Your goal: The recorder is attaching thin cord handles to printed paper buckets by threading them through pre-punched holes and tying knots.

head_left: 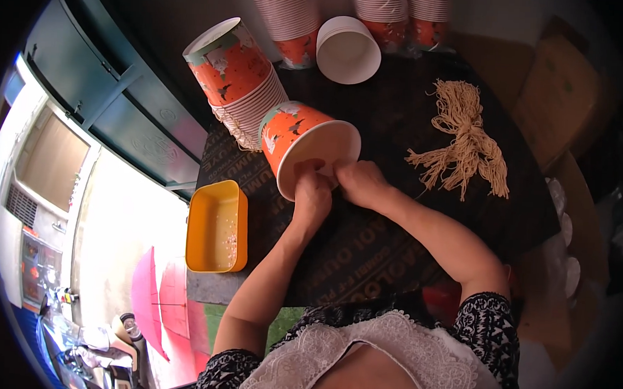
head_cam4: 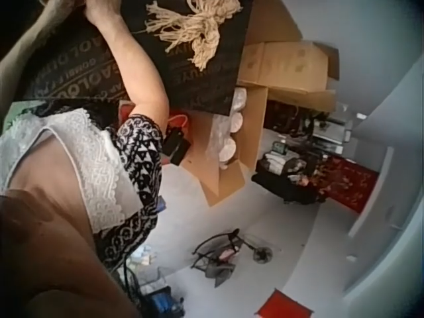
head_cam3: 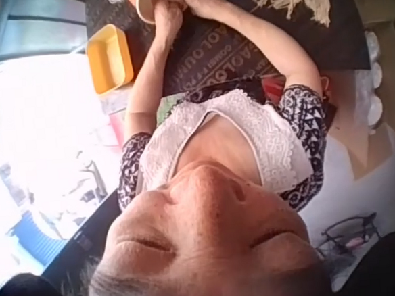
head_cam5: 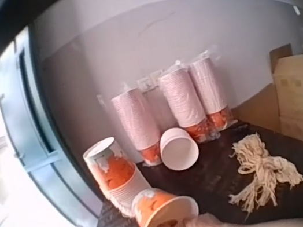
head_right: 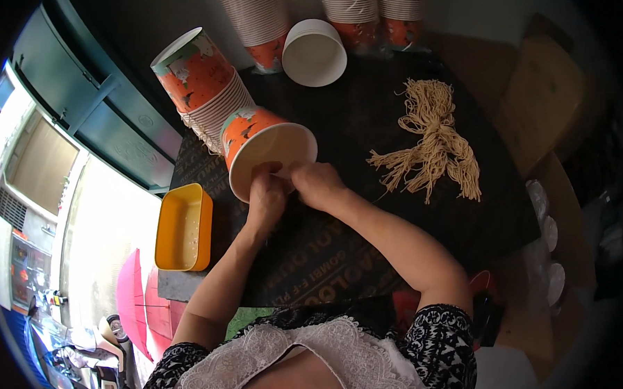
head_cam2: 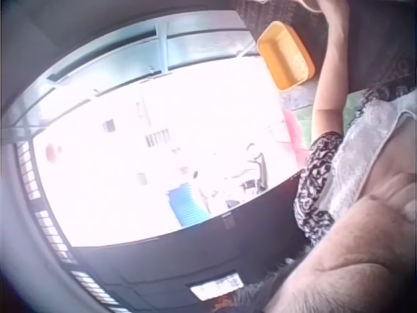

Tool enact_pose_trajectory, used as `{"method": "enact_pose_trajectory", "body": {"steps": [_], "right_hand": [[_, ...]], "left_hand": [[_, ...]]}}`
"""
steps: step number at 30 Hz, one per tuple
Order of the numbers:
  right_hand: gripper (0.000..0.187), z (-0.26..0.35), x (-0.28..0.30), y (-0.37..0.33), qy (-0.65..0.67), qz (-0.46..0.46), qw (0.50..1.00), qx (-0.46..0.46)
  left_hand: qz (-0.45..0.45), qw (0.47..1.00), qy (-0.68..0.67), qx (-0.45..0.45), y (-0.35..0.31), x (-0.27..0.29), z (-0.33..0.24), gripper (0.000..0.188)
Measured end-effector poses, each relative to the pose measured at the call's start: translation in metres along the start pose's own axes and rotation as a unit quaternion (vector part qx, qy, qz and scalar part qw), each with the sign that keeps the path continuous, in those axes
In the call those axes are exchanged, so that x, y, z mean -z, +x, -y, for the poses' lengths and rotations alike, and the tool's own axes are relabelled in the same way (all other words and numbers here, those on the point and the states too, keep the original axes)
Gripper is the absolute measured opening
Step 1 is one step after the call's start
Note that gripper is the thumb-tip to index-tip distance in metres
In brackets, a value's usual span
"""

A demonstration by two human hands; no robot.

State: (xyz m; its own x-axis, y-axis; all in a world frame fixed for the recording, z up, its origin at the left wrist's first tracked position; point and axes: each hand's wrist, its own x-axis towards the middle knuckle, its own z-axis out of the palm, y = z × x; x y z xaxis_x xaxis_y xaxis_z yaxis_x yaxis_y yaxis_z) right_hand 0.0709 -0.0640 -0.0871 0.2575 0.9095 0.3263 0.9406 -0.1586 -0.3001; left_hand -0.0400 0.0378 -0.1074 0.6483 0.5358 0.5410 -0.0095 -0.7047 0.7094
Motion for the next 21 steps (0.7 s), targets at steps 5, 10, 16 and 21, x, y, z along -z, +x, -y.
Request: {"method": "enact_pose_trajectory", "body": {"steps": [5, 10, 16, 21], "right_hand": [[0.011, -0.003, -0.007, -0.002, 0.116, -0.081, 0.989, -0.035], [0.008, -0.003, -0.006, -0.005, 0.154, -0.104, 0.982, -0.03], [0.008, -0.007, -0.009, -0.008, 0.146, -0.102, 0.984, -0.006], [0.008, -0.004, -0.005, -0.008, 0.142, -0.091, 0.986, 0.004]], "left_hand": [[0.012, 0.995, -0.047, 0.088, -0.002, 0.004, -0.007, 0.023], [0.02, 0.999, 0.04, -0.015, -0.003, 0.01, 0.001, 0.018], [0.135, 0.983, -0.027, 0.125, 0.01, 0.022, -0.03, 0.015], [0.092, 0.989, -0.015, 0.116, 0.009, 0.017, -0.018, 0.016]]}}
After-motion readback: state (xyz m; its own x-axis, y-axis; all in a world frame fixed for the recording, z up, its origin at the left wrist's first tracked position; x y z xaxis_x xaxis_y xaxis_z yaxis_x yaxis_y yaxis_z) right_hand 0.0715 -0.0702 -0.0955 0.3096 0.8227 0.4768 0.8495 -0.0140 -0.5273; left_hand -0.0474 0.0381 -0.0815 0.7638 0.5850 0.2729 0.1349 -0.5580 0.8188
